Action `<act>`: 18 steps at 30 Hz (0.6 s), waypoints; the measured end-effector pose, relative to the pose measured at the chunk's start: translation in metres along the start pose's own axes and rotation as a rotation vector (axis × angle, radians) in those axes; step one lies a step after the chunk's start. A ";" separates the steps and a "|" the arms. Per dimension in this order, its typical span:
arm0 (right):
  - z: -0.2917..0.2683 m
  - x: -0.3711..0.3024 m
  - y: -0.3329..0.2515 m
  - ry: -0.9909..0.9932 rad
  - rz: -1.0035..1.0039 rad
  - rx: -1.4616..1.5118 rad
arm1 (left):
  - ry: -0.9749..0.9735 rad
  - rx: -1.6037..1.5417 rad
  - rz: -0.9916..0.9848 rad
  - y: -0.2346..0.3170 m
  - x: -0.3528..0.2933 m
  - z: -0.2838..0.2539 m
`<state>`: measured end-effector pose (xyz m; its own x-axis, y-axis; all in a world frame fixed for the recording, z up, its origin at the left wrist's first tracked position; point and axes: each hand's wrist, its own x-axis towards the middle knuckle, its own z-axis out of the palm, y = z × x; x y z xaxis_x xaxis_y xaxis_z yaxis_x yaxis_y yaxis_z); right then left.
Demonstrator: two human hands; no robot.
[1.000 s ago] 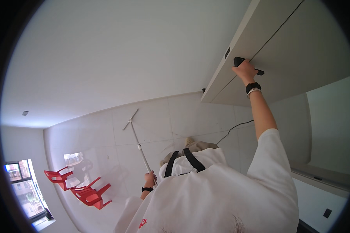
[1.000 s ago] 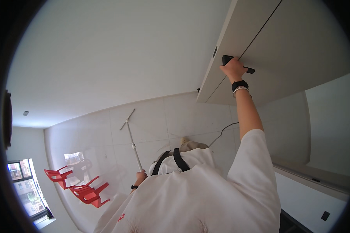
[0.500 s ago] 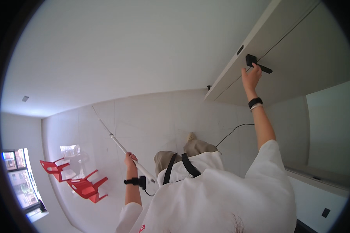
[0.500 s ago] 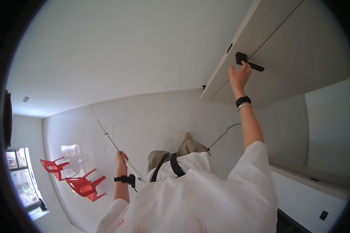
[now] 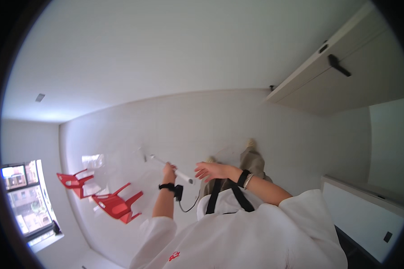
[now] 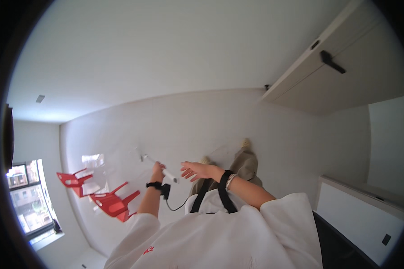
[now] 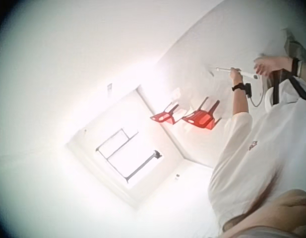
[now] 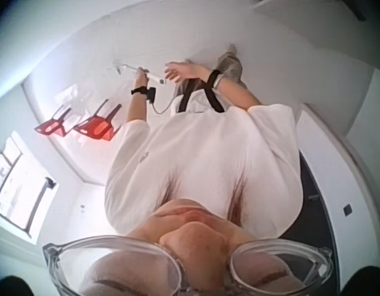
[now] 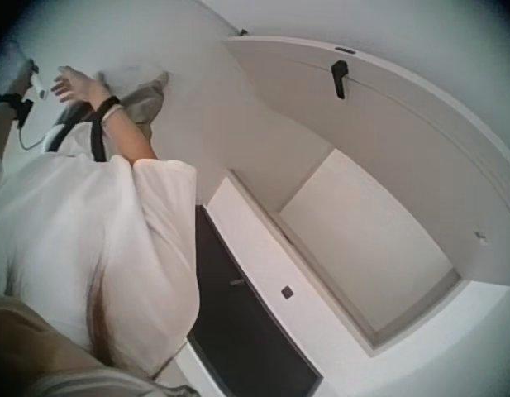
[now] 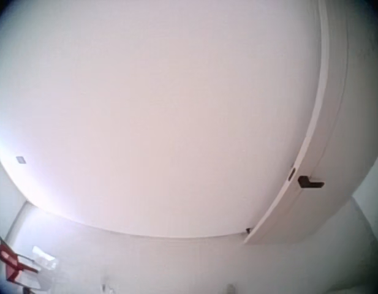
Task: Mopping and drying a tiled floor using a long-handled squeegee.
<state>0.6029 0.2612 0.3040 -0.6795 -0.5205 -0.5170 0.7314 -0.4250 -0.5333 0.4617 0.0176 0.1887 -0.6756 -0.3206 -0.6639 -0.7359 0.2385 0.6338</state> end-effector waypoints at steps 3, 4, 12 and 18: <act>0.060 0.053 0.019 -0.049 0.100 0.044 | -0.135 0.121 -0.034 -0.007 -0.007 -0.005; 0.070 0.067 0.026 0.072 0.090 -0.135 | -0.093 0.062 -0.058 -0.006 -0.015 -0.004; 0.088 0.105 0.050 0.022 0.162 0.364 | -0.281 0.000 -0.232 -0.003 -0.006 -0.049; 0.079 0.080 0.041 0.099 0.046 0.341 | -0.241 0.078 -0.184 -0.009 -0.008 -0.018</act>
<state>0.5827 0.1437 0.2938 -0.6356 -0.4773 -0.6068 0.7271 -0.6343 -0.2626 0.4741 0.0018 0.1953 -0.5151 -0.1405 -0.8456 -0.8417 0.2696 0.4679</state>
